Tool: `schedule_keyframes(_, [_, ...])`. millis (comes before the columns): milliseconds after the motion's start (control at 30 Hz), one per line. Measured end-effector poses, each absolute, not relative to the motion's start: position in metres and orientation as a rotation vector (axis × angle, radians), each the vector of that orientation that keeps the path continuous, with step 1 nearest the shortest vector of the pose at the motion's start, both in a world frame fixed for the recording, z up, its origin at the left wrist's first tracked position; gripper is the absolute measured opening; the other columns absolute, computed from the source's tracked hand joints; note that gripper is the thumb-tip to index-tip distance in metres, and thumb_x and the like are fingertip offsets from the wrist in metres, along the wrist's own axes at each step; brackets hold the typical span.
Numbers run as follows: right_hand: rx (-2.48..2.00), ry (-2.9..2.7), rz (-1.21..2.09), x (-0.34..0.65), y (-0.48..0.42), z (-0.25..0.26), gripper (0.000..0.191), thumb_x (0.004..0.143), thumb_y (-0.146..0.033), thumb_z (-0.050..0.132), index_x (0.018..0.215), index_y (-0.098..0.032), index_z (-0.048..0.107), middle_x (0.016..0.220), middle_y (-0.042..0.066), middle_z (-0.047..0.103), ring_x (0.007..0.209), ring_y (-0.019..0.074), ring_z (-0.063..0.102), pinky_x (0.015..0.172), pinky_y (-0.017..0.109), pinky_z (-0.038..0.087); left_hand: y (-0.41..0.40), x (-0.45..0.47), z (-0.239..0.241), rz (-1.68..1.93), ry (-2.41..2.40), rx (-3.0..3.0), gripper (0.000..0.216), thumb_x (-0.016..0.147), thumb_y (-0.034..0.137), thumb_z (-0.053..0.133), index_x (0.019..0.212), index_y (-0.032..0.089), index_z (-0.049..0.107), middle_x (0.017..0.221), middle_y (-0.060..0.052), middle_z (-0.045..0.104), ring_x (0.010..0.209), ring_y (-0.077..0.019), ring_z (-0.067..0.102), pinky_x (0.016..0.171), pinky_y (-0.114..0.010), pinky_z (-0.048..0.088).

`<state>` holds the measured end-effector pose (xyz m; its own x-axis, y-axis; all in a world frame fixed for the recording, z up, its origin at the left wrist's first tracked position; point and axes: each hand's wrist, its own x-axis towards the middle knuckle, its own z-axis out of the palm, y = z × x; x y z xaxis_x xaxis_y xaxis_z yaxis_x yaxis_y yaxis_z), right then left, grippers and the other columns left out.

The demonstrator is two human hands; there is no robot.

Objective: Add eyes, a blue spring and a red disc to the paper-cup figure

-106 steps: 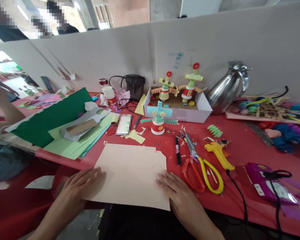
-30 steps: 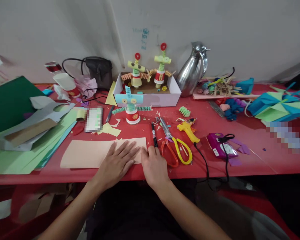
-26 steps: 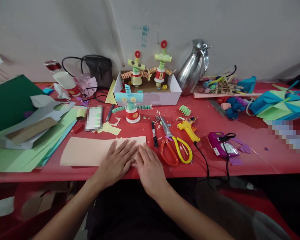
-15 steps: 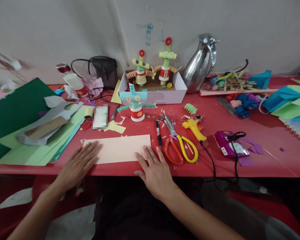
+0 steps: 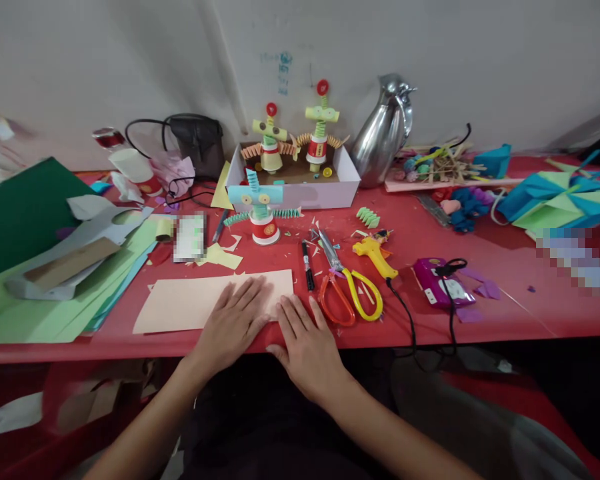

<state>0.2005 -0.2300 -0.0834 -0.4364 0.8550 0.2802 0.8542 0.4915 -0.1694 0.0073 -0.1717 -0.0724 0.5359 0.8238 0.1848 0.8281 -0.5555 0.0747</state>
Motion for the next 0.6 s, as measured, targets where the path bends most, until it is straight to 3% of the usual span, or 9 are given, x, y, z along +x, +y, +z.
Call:
schedule_keyframes(167, [-1.488, -2.335, -0.077, 0.21, -0.234, -0.073, 0.053, 0.101, -0.04, 0.044, 0.14, -0.005, 0.053, 0.148, 0.015, 0.051, 0.147, 0.033, 0.033, 0.121, 0.056, 0.026, -0.179, 0.0, -0.069, -0.313, -1.526, -2.68, 0.058, 0.101, 0.047, 0.036, 0.154, 0.024, 0.033, 0.16, -0.005, 0.032, 0.149, -0.0249, 0.029, 0.124, -0.051, 0.016])
schedule_keyframes(367, [-1.426, -2.44, 0.014, 0.194, -0.215, -0.069, 0.059, 0.099, -0.039, 0.049, 0.145, -0.003, 0.045, 0.153, 0.019, 0.044, 0.145, 0.0307, 0.037, 0.121, 0.053, 0.028, -0.179, 0.0, -0.069, -0.268, -1.518, -2.655, 0.06, 0.1, 0.049, 0.037, 0.154, 0.023, 0.034, 0.16, -0.006, 0.031, 0.149, -0.0272, 0.028, 0.123, -0.052, 0.02])
schedule_keyframes(467, [-1.437, -2.417, -0.015, 0.198, -0.218, -0.075, 0.057, 0.099, -0.038, 0.051, 0.141, 0.0, 0.05, 0.147, 0.021, 0.05, 0.142, 0.0334, 0.042, 0.12, 0.055, 0.03, -0.183, -0.011, -0.068, -0.252, -1.539, -2.634, 0.063, 0.099, 0.052, 0.038, 0.155, 0.023, 0.031, 0.161, -0.007, 0.03, 0.149, -0.0291, 0.027, 0.122, -0.055, 0.022])
schedule_keyframes(600, [-1.401, -2.255, -0.085, 0.225, -0.225, -0.069, 0.036, 0.099, -0.026, 0.049, 0.123, -0.007, 0.067, 0.13, 0.015, 0.067, 0.133, 0.0301, 0.052, 0.114, 0.049, 0.039, -0.19, -0.021, -0.066, -0.227, -1.54, -2.648, 0.064, 0.098, 0.052, 0.039, 0.156, 0.026, 0.028, 0.162, -0.006, 0.028, 0.15, -0.0304, 0.026, 0.121, -0.057, 0.024])
